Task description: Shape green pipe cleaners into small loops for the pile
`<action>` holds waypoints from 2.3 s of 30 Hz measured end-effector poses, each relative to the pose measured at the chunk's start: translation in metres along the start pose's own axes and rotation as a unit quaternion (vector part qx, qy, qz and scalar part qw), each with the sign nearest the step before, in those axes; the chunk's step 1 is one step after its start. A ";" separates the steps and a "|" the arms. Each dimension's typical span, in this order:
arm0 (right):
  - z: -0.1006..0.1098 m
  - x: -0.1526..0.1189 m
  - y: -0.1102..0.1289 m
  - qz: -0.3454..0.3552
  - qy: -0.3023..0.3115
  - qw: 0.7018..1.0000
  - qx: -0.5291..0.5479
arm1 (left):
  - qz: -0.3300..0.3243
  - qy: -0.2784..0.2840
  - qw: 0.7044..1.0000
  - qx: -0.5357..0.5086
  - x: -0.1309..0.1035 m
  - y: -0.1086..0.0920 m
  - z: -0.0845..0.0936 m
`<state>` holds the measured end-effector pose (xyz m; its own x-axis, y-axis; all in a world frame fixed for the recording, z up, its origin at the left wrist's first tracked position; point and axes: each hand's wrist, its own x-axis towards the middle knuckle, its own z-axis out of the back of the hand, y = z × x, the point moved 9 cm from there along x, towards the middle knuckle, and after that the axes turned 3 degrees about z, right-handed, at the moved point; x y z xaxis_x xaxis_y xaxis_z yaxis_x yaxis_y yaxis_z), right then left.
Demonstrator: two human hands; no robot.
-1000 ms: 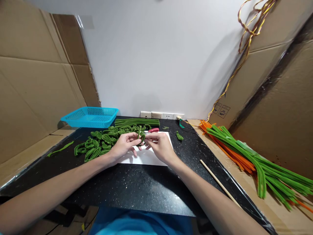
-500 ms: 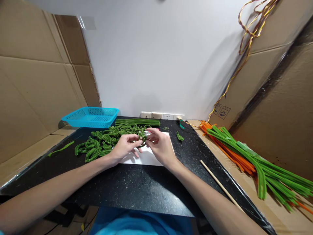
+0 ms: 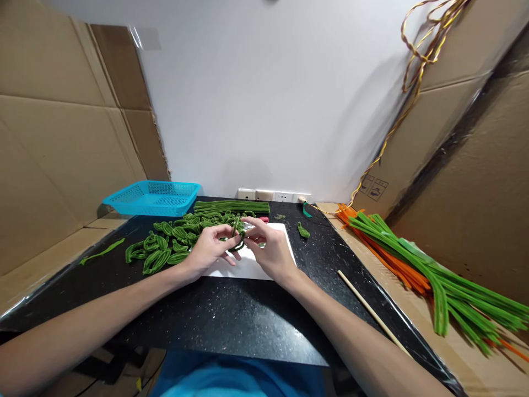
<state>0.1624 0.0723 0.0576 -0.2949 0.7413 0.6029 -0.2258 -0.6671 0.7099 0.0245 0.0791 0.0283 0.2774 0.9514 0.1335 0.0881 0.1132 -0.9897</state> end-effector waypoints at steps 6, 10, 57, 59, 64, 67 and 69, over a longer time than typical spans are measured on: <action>-0.003 0.002 -0.003 -0.024 0.007 0.997 0.079 | -0.001 -0.012 1.000 -0.002 0.000 -0.001 0.002; -0.006 0.004 -0.003 -0.043 0.012 0.994 0.098 | 0.003 -0.028 0.999 -0.016 0.002 0.001 0.006; -0.007 0.006 -0.025 -0.154 0.038 0.977 0.142 | 0.039 0.068 0.997 0.012 0.007 0.017 -0.004; 0.002 0.009 -0.011 -0.069 0.035 0.997 0.005 | 0.044 0.073 0.996 0.002 0.007 0.020 -0.005; -0.004 0.003 0.027 0.182 0.091 0.928 -0.313 | 0.051 0.097 0.994 0.015 0.004 0.022 -0.012; -0.003 0.003 0.028 0.214 0.099 0.900 -0.367 | 0.045 0.104 0.994 0.007 0.002 0.016 -0.015; 0.000 0.003 0.028 0.223 0.101 0.894 -0.376 | 0.045 0.102 0.994 -0.002 0.002 0.014 -0.016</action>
<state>0.1548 0.0561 0.0791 -0.6560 0.4121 0.6323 -0.5818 -0.8098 -0.0757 0.0414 0.0777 0.0159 0.4717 0.8802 0.0530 0.0574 0.0293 -0.9979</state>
